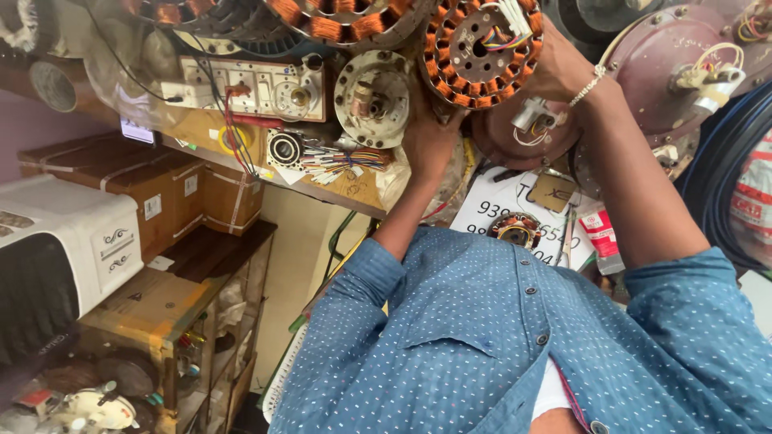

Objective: The person picks up and inspects various electrical motor components, including stators and fan housings, on a cluttered workbench. They handle the items one at a time, turning them over and comparing parts before placing them back on the bench.

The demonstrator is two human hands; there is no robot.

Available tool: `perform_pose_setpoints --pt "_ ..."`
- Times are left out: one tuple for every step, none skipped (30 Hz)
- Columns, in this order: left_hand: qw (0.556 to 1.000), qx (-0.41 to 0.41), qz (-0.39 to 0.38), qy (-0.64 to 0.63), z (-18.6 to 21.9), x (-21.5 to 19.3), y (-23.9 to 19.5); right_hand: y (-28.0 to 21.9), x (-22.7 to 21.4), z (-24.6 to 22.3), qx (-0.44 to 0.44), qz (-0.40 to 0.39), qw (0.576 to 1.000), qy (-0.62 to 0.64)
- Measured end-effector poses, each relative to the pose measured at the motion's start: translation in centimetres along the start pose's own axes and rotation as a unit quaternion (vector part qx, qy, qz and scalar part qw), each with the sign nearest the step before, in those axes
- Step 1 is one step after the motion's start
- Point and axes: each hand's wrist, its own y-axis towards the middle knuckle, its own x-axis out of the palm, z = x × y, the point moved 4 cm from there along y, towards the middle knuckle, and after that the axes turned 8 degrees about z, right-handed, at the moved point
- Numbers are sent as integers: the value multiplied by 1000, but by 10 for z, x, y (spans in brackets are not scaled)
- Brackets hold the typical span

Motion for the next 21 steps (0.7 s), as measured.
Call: perform_pose_setpoints --pt "1000 20 6 15 2 -2 2 2 0 4 -30 9 999 8" --pt "999 40 15 31 3 -4 6 6 0 7 -63 18 998 16" --pt "997 60 23 48 3 -4 10 9 1 11 -40 -2 999 28" --pt "998 41 2 53 1 -3 14 10 3 12 -15 -21 999 41" --pt "998 22 -19 59 -3 0 19 10 5 12 10 -41 998 53" --pt "997 3 -43 63 -6 5 20 8 6 10 34 -45 997 58" --pt "996 5 -28 80 -9 6 22 7 7 8 58 -50 995 62" --pt "995 9 -15 96 -11 9 23 5 7 4 84 -53 993 66" --pt "994 13 -1 113 -13 10 23 2 8 -1 112 -44 990 71" --pt "994 1 -7 107 -15 14 25 1 9 -5 139 -32 987 76" --pt "995 -11 -12 101 -16 17 26 0 8 -9 166 -21 983 80" --pt "995 -23 -18 95 -17 20 27 2 7 -16 138 -3 986 90" --pt "995 -23 -16 98 -16 22 29 4 4 -22 110 15 989 100" --pt "994 -24 -16 103 -17 23 26 4 5 -28 83 32 990 112" --pt "994 -25 -15 107 -18 22 24 2 8 -29 120 11 986 117" --pt "996 -21 -12 82 -18 20 25 2 10 -28 155 -7 981 120" --pt "998 -16 -11 63 -18 17 28 2 12 -28 190 -25 974 124" --pt "999 -16 -22 36 -18 14 32 5 9 -29 161 -37 982 95" --pt "996 -46 -70 10 -21 13 36 8 7 -30 133 -50 988 65" --pt "988 -85 -125 -25 -25 11 39 10 3 -30 108 -60 992 35" --pt "975 -127 -174 -63 -29 8 43 11 -4 -28 103 -38 991 71"
